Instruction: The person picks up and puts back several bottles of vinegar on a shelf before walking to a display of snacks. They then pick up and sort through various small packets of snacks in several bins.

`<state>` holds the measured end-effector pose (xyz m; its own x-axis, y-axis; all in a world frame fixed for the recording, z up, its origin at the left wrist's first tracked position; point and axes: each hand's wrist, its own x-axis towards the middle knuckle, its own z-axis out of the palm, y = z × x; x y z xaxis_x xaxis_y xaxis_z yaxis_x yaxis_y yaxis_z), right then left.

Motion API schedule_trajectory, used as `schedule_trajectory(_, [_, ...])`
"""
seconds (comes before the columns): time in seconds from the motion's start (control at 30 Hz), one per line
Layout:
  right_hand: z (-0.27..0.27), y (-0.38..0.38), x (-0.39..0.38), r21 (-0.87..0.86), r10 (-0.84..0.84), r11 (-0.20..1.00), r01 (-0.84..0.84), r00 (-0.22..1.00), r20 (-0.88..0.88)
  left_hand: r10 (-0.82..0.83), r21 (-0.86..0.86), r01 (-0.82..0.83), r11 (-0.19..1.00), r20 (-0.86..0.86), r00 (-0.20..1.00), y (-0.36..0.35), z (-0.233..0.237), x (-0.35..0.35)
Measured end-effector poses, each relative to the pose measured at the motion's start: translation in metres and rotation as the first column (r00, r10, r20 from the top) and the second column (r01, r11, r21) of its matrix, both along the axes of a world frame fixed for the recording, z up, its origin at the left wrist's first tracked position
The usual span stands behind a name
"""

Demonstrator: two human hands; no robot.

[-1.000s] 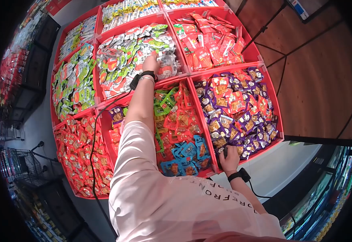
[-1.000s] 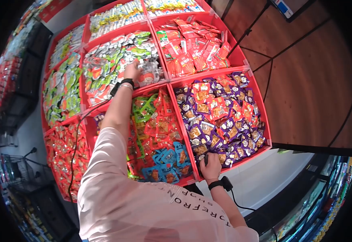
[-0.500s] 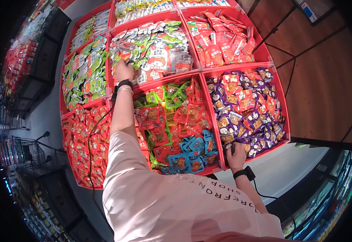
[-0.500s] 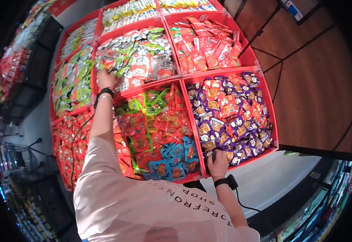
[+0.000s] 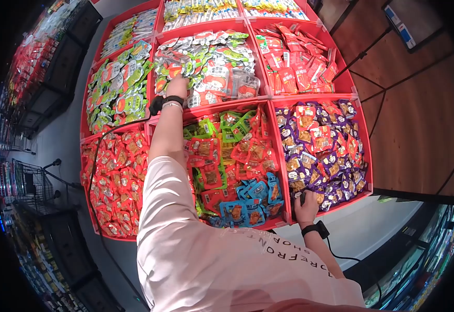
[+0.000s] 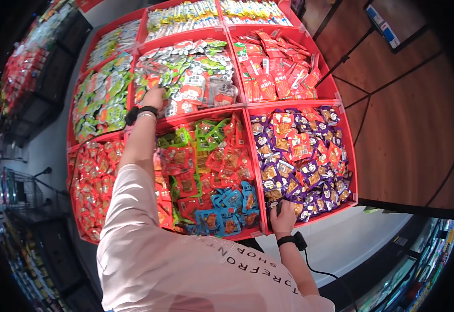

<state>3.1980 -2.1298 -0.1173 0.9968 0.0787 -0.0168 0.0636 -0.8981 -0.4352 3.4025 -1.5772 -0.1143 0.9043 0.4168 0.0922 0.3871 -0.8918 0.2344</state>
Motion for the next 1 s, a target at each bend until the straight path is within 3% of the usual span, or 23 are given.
schedule_trajectory(0.07, [0.001, 0.001, -0.001, 0.006, -0.013, 1.000, 0.013, 1.000, 0.003, -0.265, 0.025, 0.267, 0.963, -0.077, 0.961, 0.004, 0.010, -0.001])
schedule_trajectory(0.13, [0.000, 0.000, 0.000, 0.009, -0.013, 1.000, 0.013, 1.000, 0.005, -0.286, -0.012, 0.286, 0.958, -0.014, 0.958, -0.004, 0.025, 0.000])
schedule_trajectory(0.2, [0.000, 0.001, -0.001, 0.006, -0.013, 1.000, 0.013, 1.000, 0.003, -0.184, -0.099, 0.206, 0.973, 0.196, 0.963, -0.015, 0.036, 0.003])
schedule_trajectory(0.27, [0.003, 0.001, 0.000, 0.011, -0.026, 1.000, 0.026, 1.000, -0.017, -0.171, -0.035, 0.184, 0.982, 0.235, 0.957, -0.020, 0.040, 0.010])
schedule_trajectory(0.33, [0.003, 0.001, 0.000, 0.022, -0.020, 1.000, 0.020, 1.000, 0.006, -0.237, -0.007, 0.265, 0.964, 0.424, 0.874, -0.018, 0.030, 0.027])
schedule_trajectory(0.4, [0.003, 0.001, 0.000, 0.022, -0.021, 1.000, 0.021, 1.000, 0.008, -0.286, 0.046, 0.300, 0.953, 0.466, 0.837, -0.026, 0.036, 0.035])
schedule_trajectory(0.47, [0.004, 0.002, 0.000, 0.022, -0.024, 0.999, 0.024, 1.000, 0.004, -0.102, -0.211, 0.160, 0.964, 0.258, 0.961, -0.035, 0.043, 0.045])
schedule_trajectory(0.5, [0.005, 0.002, 0.000, 0.026, -0.022, 0.999, 0.022, 1.000, -0.001, -0.053, -0.350, 0.155, 0.924, 0.284, 0.957, -0.034, 0.034, 0.051])
schedule_trajectory(0.67, [0.004, 0.002, 0.001, 0.016, -0.027, 1.000, 0.027, 1.000, -0.003, -0.016, -0.266, 0.113, 0.957, 0.341, 0.940, -0.027, 0.016, 0.067])
schedule_trajectory(0.77, [0.004, 0.002, 0.001, 0.010, -0.027, 1.000, 0.027, 1.000, -0.008, 0.212, -0.452, 0.013, 0.892, 0.443, 0.871, -0.011, 0.008, 0.071])
schedule_trajectory(0.87, [0.003, 0.002, 0.001, 0.003, -0.025, 1.000, 0.025, 1.000, -0.006, 0.212, -0.324, -0.079, 0.943, 0.399, 0.892, -0.005, 0.004, 0.062])
schedule_trajectory(0.9, [0.003, 0.002, 0.001, -0.002, -0.021, 1.000, 0.021, 1.000, 0.001, 0.143, -0.078, -0.121, 0.990, 0.430, 0.892, -0.003, -0.004, 0.054])
schedule_trajectory(0.93, [0.002, 0.002, 0.001, -0.003, -0.019, 1.000, 0.019, 1.000, 0.000, 0.145, -0.079, -0.123, 0.989, 0.428, 0.892, -0.005, -0.008, 0.046])
schedule_trajectory(1.0, [0.000, 0.001, 0.000, -0.006, -0.024, 1.000, 0.024, 1.000, -0.005, 0.269, -0.064, -0.261, 0.963, 0.245, 0.932, -0.012, -0.011, 0.030])
